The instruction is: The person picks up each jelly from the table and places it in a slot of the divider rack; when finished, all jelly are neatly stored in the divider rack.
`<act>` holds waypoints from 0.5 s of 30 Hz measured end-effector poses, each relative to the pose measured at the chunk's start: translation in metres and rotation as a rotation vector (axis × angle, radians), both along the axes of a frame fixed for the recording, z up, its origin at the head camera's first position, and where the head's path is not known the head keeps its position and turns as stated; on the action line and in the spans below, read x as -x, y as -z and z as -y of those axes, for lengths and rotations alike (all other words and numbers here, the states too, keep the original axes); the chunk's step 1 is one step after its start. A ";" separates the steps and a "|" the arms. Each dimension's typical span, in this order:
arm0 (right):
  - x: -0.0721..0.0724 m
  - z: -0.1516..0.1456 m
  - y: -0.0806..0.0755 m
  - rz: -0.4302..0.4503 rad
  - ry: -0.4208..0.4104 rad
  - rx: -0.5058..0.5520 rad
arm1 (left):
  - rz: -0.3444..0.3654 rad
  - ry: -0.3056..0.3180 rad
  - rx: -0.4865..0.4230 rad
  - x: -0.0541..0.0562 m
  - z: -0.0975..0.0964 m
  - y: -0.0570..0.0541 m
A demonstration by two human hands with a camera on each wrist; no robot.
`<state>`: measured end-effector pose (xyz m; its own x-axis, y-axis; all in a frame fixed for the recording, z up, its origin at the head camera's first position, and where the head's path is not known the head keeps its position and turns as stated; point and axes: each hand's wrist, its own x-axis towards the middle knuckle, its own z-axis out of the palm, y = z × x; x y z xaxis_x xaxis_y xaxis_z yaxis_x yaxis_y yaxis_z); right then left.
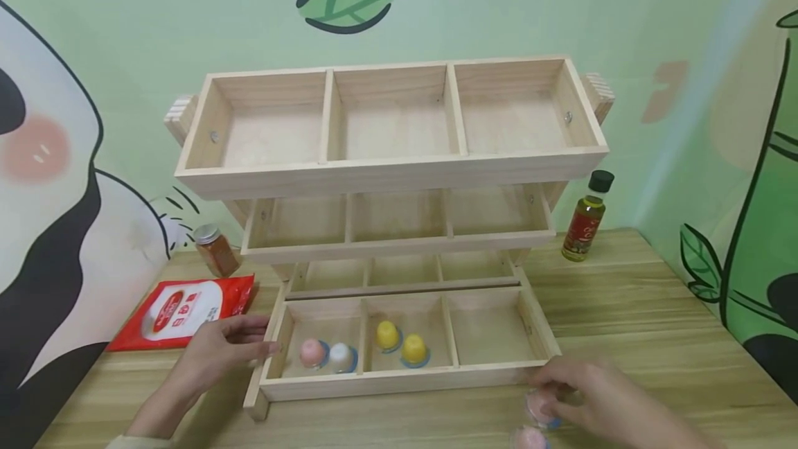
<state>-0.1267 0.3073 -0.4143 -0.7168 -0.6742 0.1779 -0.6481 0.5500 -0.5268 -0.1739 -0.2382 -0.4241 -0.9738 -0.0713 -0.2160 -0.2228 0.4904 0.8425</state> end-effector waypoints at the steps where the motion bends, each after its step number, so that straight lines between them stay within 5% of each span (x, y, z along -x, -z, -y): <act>1: 0.000 -0.001 0.000 0.031 0.013 -0.017 | 0.001 -0.003 0.001 0.000 0.000 0.000; 15: -0.011 -0.001 0.007 0.214 0.067 -0.038 | 0.000 0.002 0.001 0.001 0.001 0.001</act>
<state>-0.1152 0.3082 -0.4217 -0.7787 -0.6274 -0.0079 -0.4850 0.6098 -0.6268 -0.1751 -0.2395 -0.4256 -0.9739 -0.0698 -0.2161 -0.2221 0.4915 0.8421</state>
